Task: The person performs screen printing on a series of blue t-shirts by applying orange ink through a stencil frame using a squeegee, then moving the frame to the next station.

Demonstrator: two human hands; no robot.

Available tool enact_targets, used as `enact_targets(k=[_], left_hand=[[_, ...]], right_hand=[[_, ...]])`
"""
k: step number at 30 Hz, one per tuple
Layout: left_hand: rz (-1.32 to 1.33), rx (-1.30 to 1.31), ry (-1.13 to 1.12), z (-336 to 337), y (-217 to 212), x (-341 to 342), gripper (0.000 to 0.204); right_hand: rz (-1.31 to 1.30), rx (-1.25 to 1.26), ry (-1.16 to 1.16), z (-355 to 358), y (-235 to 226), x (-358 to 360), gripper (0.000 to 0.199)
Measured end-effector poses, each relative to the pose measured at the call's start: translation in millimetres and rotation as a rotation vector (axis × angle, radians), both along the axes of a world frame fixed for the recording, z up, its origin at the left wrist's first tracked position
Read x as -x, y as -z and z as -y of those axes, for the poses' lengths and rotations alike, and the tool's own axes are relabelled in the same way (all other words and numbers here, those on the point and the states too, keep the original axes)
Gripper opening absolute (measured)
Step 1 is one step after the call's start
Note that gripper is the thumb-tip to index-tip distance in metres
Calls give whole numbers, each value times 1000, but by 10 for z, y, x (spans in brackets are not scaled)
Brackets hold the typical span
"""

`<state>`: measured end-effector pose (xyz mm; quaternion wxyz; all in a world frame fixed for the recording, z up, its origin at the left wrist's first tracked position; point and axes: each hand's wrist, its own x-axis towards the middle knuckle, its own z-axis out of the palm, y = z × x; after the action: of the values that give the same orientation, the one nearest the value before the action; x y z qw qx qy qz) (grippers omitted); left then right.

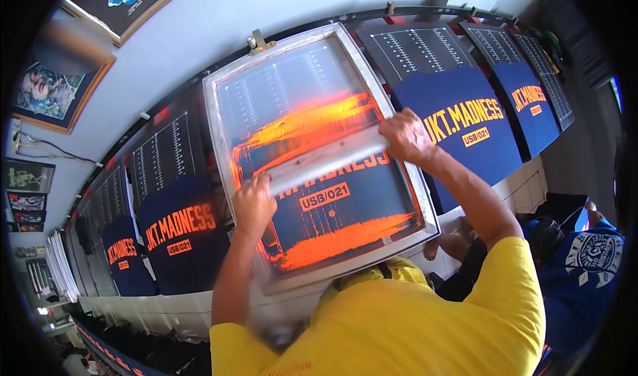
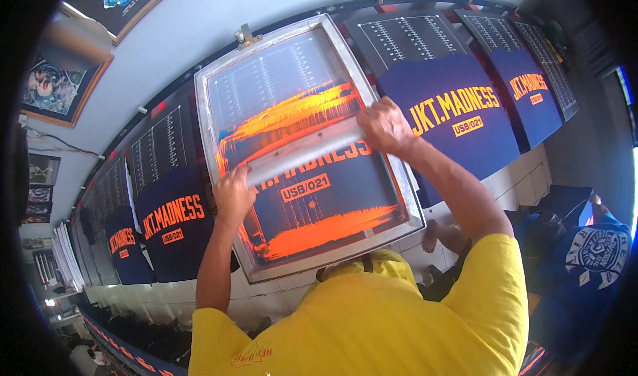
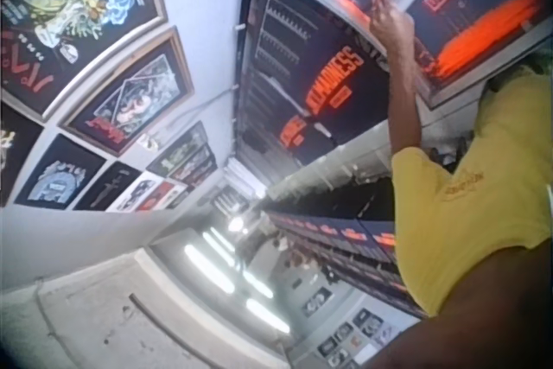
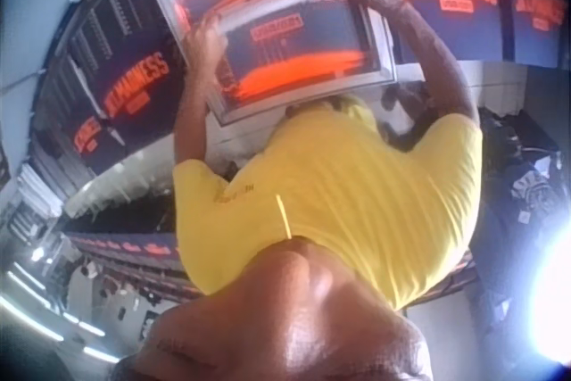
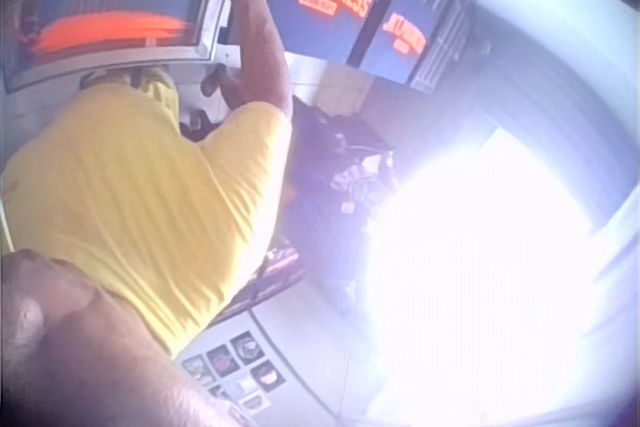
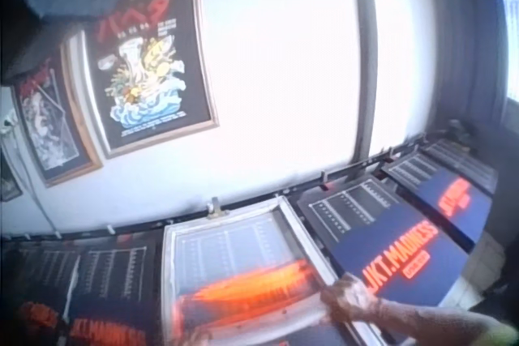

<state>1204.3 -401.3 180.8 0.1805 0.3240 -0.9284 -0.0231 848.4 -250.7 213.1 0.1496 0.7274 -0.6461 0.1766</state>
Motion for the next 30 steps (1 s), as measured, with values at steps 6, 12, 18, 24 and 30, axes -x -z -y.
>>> enact_targets(k=[6,12,18,24,30], left_hand=[[28,-27,0,438,-165,204,24],[15,-56,15,399,-449,61,22],[-37,-77,-16,-441,-405,-557,31],[-99,-40,46,-1306,-115,-1022,26],[-109,58,28,-1550,215,-1137,22]], right_hand=[[-52,-244,104,464,-175,183,12],[-10,-193,124,366,-398,4,12],[9,-58,1,-544,-224,-544,20],[74,-106,18,-1404,-46,-1085,31],[53,-98,29,-1620,43,-1265,22]])
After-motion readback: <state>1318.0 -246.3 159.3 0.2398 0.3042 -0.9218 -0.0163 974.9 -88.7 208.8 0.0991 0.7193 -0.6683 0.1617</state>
